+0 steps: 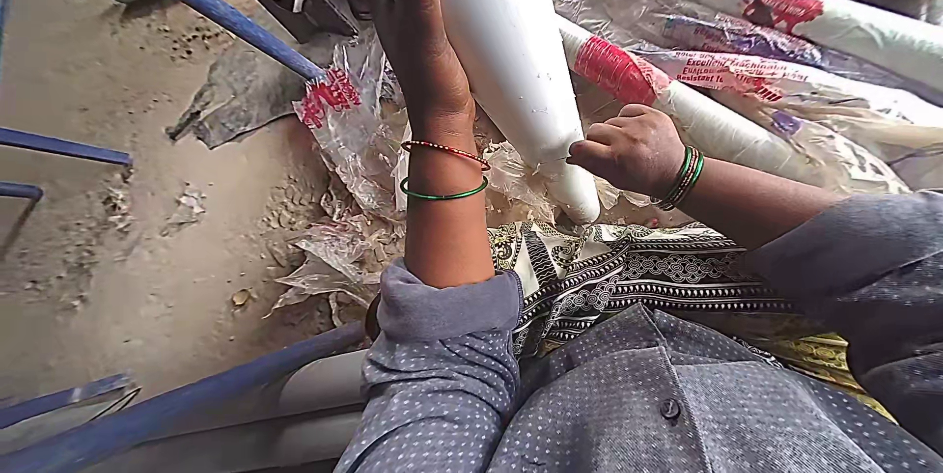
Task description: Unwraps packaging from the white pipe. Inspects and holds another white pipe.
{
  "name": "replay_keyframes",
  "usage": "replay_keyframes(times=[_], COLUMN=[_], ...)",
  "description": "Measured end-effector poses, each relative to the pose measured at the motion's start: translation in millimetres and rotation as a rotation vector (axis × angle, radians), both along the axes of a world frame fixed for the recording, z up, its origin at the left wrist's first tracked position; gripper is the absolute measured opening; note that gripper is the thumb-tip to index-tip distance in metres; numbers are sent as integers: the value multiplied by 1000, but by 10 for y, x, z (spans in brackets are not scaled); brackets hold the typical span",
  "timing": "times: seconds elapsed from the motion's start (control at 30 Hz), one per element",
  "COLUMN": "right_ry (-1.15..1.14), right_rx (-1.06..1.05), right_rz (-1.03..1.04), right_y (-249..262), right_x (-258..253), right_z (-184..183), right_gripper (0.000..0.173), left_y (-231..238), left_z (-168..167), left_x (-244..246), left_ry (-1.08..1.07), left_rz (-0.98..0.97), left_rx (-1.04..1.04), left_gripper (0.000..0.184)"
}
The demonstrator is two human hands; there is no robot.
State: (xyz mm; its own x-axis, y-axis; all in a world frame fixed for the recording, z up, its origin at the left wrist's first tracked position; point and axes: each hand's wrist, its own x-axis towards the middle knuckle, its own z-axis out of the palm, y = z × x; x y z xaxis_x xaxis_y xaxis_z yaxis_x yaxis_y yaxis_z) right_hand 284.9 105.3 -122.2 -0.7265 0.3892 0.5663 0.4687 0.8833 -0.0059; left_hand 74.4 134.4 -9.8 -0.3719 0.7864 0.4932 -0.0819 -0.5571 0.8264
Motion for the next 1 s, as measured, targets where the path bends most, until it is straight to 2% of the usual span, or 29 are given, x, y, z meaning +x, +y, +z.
replay_keyframes(times=[0.1,0.23,0.3,0.37,0.43,0.53,0.7,0.8,0.93,1.0], right_ry=[-22,-172,-183,-87,-6,18,-112,-67,13,-2], right_rx=[19,-142,-183,-116,-31,11,-147,-111,6,18], right_rz=[-34,-17,-14,-15,-54,-111,-82,-79,-97,-126], right_y=[45,-61,-97,-93,-82,-27,-154,-172,-141,-111], right_x=[-33,146,198,148,35,-22,93,101,-22,-63], right_z=[-15,-440,-541,-440,-195,12,-420,-403,7,49], right_gripper=[29,20,20,25,30,30,21,24,28,27], left_y=[1,9,17,19,9,23,37,32,13,14], left_z=[16,9,9,17,10,13,-3,-4,-3,1], left_x=[21,8,14,30,26,64,62,74,94,99], left_ry=[4,10,12,6,35,33,51,32,35,41], left_rz=[9,-3,3,16,13,35,46,50,52,75], left_rx=[-13,-10,3,5,-3,4,-16,-10,-30,-26], left_gripper=[32,33,32,37,53,50,65,53,49,51])
